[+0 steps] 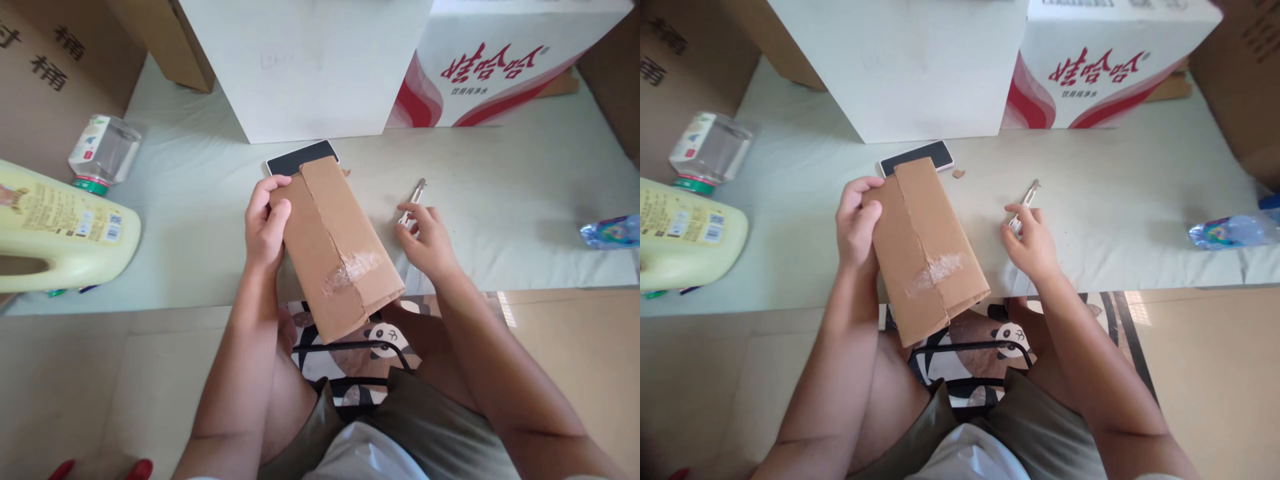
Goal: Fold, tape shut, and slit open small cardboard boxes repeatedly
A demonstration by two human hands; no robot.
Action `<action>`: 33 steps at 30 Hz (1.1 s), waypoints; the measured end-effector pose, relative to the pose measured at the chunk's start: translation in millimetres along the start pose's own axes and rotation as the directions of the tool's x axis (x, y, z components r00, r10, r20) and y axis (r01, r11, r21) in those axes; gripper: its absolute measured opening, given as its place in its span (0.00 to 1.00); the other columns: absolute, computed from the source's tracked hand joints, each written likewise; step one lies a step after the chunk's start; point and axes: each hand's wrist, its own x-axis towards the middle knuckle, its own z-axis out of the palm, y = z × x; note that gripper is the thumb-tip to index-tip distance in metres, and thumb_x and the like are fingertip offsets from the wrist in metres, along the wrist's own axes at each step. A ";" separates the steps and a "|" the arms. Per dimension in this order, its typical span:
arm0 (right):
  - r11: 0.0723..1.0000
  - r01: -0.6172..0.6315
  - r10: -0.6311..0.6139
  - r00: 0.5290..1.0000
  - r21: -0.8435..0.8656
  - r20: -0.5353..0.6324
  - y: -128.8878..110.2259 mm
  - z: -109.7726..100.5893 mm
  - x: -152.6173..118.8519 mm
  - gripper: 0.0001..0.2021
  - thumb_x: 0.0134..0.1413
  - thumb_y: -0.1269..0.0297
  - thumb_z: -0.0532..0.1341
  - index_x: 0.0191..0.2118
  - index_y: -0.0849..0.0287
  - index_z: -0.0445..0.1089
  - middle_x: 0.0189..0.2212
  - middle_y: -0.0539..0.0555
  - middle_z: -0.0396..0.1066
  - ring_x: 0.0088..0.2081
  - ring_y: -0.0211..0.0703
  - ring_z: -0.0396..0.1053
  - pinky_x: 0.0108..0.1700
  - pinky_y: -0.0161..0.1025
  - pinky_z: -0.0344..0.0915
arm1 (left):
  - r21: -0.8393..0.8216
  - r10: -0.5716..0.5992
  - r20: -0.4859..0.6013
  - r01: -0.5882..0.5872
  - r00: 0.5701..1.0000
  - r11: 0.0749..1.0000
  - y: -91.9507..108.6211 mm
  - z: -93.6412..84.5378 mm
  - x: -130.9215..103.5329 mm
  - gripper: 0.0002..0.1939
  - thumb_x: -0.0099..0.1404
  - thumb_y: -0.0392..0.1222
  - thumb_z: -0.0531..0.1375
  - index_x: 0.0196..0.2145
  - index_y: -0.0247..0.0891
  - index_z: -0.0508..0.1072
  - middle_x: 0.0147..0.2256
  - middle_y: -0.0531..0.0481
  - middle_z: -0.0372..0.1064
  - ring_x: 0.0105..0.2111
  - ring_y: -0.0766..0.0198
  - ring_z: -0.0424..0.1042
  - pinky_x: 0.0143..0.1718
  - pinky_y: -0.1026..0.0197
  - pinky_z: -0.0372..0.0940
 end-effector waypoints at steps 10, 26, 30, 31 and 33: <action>0.952 0.014 0.015 0.996 -0.306 0.092 11.8 -3.9 8.7 0.16 0.57 0.54 0.58 0.46 0.55 0.75 0.38 0.60 0.68 0.39 0.52 0.68 0.45 0.50 0.68 | 0.131 0.094 -0.092 -0.081 0.991 0.988 3.7 12.6 -5.3 0.20 0.65 0.58 0.63 0.48 0.44 0.74 0.46 0.48 0.72 0.43 0.59 0.73 0.43 0.60 0.67; 0.655 0.242 -0.183 0.970 0.716 -0.161 -17.3 -35.9 -3.3 0.15 0.58 0.50 0.60 0.48 0.45 0.68 0.29 0.47 0.62 0.25 0.36 0.59 0.27 0.39 0.60 | 0.178 0.133 -0.068 -0.120 0.989 0.977 4.3 15.0 -8.8 0.20 0.67 0.58 0.62 0.50 0.44 0.73 0.52 0.46 0.72 0.52 0.56 0.72 0.48 0.58 0.68; 0.596 0.432 -0.303 0.902 0.677 -0.309 -37.0 -48.3 -21.4 0.19 0.51 0.52 0.69 0.49 0.40 0.68 0.34 0.47 0.68 0.26 0.35 0.64 0.27 0.38 0.65 | 0.200 0.192 -0.058 -0.177 0.980 0.964 -4.1 13.6 -6.8 0.21 0.68 0.59 0.61 0.51 0.44 0.72 0.53 0.45 0.72 0.51 0.56 0.73 0.47 0.58 0.68; 0.616 0.455 -0.297 0.890 0.643 -0.345 -41.7 -49.7 -24.4 0.19 0.51 0.57 0.71 0.48 0.41 0.69 0.34 0.46 0.69 0.26 0.34 0.65 0.27 0.36 0.66 | 0.209 0.215 -0.057 -0.199 0.975 0.957 -7.7 12.9 -5.6 0.22 0.68 0.60 0.61 0.51 0.44 0.72 0.54 0.45 0.72 0.51 0.56 0.74 0.46 0.58 0.69; 0.637 0.500 -0.291 0.861 0.587 -0.417 -49.4 -51.0 -27.8 0.19 0.50 0.64 0.72 0.47 0.45 0.69 0.30 0.44 0.68 0.26 0.32 0.67 0.26 0.33 0.66 | 0.227 0.258 -0.050 -0.241 0.965 0.944 -14.8 11.1 -3.0 0.24 0.67 0.62 0.60 0.52 0.44 0.72 0.54 0.45 0.73 0.51 0.55 0.74 0.45 0.57 0.70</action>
